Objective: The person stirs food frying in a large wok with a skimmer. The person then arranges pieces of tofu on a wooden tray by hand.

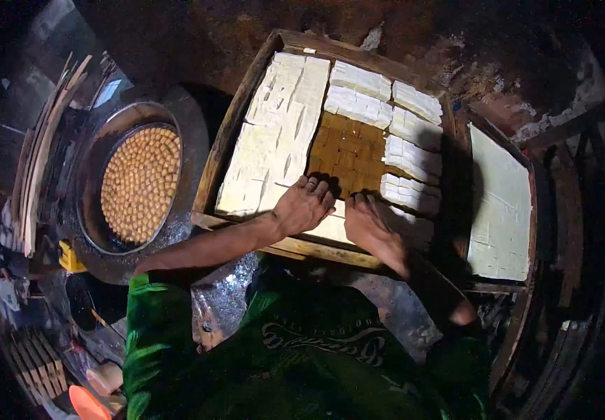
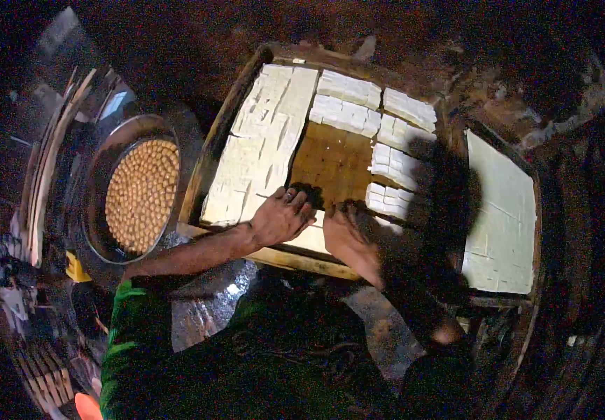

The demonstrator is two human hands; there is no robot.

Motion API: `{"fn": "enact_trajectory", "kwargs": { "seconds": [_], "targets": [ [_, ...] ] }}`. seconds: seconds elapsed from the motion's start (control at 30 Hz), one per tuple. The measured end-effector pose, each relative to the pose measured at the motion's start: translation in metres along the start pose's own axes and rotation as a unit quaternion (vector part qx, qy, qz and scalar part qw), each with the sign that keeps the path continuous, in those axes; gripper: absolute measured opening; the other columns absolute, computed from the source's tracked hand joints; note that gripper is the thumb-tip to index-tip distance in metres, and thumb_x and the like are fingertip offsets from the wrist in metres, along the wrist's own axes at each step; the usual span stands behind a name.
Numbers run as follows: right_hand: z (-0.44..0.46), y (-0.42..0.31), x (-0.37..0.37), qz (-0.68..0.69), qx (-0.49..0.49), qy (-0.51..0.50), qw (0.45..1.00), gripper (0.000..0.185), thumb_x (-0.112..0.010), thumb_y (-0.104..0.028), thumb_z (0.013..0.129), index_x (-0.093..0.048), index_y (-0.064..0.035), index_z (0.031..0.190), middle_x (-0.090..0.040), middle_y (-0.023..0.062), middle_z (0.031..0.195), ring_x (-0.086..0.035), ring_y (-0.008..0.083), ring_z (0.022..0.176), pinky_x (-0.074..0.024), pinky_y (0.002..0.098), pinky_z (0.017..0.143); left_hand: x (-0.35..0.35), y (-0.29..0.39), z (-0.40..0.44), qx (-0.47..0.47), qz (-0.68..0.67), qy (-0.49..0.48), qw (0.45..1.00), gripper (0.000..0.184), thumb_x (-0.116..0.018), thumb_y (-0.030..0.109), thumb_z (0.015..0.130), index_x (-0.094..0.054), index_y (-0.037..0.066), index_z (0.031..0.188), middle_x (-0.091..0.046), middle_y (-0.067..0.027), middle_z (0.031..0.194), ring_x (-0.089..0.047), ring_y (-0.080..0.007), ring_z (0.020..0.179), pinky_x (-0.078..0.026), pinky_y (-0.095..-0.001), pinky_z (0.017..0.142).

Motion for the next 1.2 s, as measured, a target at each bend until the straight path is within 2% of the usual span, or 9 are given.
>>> {"fn": "enact_trajectory", "kwargs": {
  "seconds": [0.03, 0.17, 0.27, 0.33, 0.5, 0.53, 0.73, 0.93, 1.2],
  "targets": [
    [-0.020, -0.016, 0.045, -0.014, 0.010, 0.043, 0.999, 0.040, -0.041, -0.005, 0.084, -0.048, 0.0068, 0.121, -0.052, 0.0264, 0.117, -0.050, 0.0388, 0.111, -0.0434, 0.0444, 0.093, 0.000, 0.003, -0.002, 0.002, 0.010, 0.049, 0.999, 0.028, -0.052, 0.031, 0.090, -0.062, 0.006, 0.097, -0.060, -0.0154, 0.099, -0.057, -0.0302, 0.092, -0.045, -0.0420, 0.080],
    [-0.018, -0.005, -0.003, -0.154, 0.070, 0.236, 0.957, 0.039, -0.046, -0.013, 0.082, -0.054, 0.0106, 0.112, -0.061, 0.0241, 0.101, -0.059, 0.0365, 0.093, -0.0484, 0.0405, 0.082, -0.012, 0.001, -0.007, -0.025, 0.026, 0.040, 0.999, 0.028, -0.052, 0.029, 0.090, -0.063, 0.005, 0.099, -0.061, -0.0153, 0.100, -0.058, -0.0295, 0.093, -0.046, -0.0429, 0.082],
    [-0.021, -0.013, 0.022, 0.010, 0.003, 0.086, 0.996, 0.039, -0.045, -0.011, 0.083, -0.051, 0.0100, 0.116, -0.058, 0.0274, 0.110, -0.057, 0.0407, 0.101, -0.0463, 0.0442, 0.087, -0.002, 0.006, -0.005, -0.043, -0.015, 0.044, 0.998, 0.023, -0.052, 0.022, 0.084, -0.063, 0.003, 0.092, -0.061, -0.0140, 0.080, -0.059, -0.0299, 0.085, -0.048, -0.0409, 0.073],
    [-0.018, -0.010, 0.025, 0.085, -0.018, 0.074, 0.993, 0.030, -0.042, -0.007, 0.085, -0.055, 0.0039, 0.109, -0.061, 0.0239, 0.104, -0.057, 0.0393, 0.099, -0.0457, 0.0505, 0.084, 0.010, 0.009, -0.002, 0.017, -0.081, -0.061, 0.995, 0.027, -0.051, 0.024, 0.087, -0.064, 0.002, 0.096, -0.062, -0.0163, 0.087, -0.060, -0.0296, 0.087, -0.050, -0.0411, 0.075],
    [-0.007, 0.012, 0.054, 0.210, 0.042, -0.021, 0.976, 0.037, -0.058, -0.017, 0.076, -0.053, 0.0041, 0.106, -0.061, 0.0273, 0.095, -0.059, 0.0429, 0.093, -0.0467, 0.0486, 0.081, -0.021, -0.004, 0.004, -0.026, -0.087, 0.037, 0.995, 0.035, -0.050, 0.032, 0.092, -0.062, 0.001, 0.103, -0.059, -0.0202, 0.106, -0.057, -0.0315, 0.100, -0.047, -0.0422, 0.087],
    [-0.004, 0.018, 0.052, 0.210, 0.043, -0.020, 0.977, 0.037, -0.058, -0.017, 0.076, -0.053, 0.0041, 0.106, -0.061, 0.0273, 0.095, -0.059, 0.0429, 0.093, -0.0467, 0.0486, 0.081, -0.022, -0.008, 0.005, -0.011, -0.124, 0.023, 0.992, 0.037, -0.050, 0.035, 0.092, -0.061, 0.002, 0.108, -0.058, -0.0221, 0.116, -0.055, -0.0328, 0.108, -0.045, -0.0420, 0.094],
    [0.012, 0.032, 0.035, 0.189, 0.061, -0.052, 0.979, 0.039, -0.061, -0.016, 0.072, -0.055, 0.0032, 0.106, -0.062, 0.0264, 0.099, -0.060, 0.0405, 0.097, -0.0473, 0.0461, 0.083, 0.012, -0.006, 0.001, -0.006, -0.032, -0.046, 0.998, 0.039, -0.050, 0.039, 0.092, -0.060, 0.003, 0.102, -0.060, -0.0177, 0.105, -0.055, -0.0332, 0.102, -0.044, -0.0439, 0.088],
    [0.028, 0.036, 0.044, 0.157, 0.121, -0.099, 0.975, 0.028, -0.065, -0.017, 0.070, -0.064, 0.0008, 0.091, -0.064, 0.0198, 0.078, -0.061, 0.0340, 0.069, -0.0463, 0.0426, 0.059, 0.001, -0.009, 0.001, -0.013, -0.002, -0.020, 1.000, 0.038, -0.049, 0.038, 0.093, -0.060, 0.002, 0.099, -0.061, -0.0167, 0.102, -0.056, -0.0322, 0.102, -0.045, -0.0435, 0.085],
    [0.029, 0.048, 0.040, 0.255, 0.154, -0.114, 0.948, 0.028, -0.072, -0.020, 0.071, -0.061, 0.0005, 0.086, -0.060, 0.0127, 0.063, -0.056, 0.0231, 0.057, -0.0436, 0.0381, 0.055, -0.012, -0.011, 0.006, -0.018, -0.100, -0.023, 0.995, 0.044, -0.048, 0.040, 0.094, -0.058, -0.002, 0.104, -0.062, -0.0182, 0.103, -0.060, -0.0355, 0.096, -0.048, -0.0448, 0.086]
  ]
}}
Point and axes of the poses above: each hand's wrist, its own z-axis towards the middle knuckle, its own x-axis out of the back of the hand, y = z × x, the point moved 1 cm from there along z, towards the middle knuckle
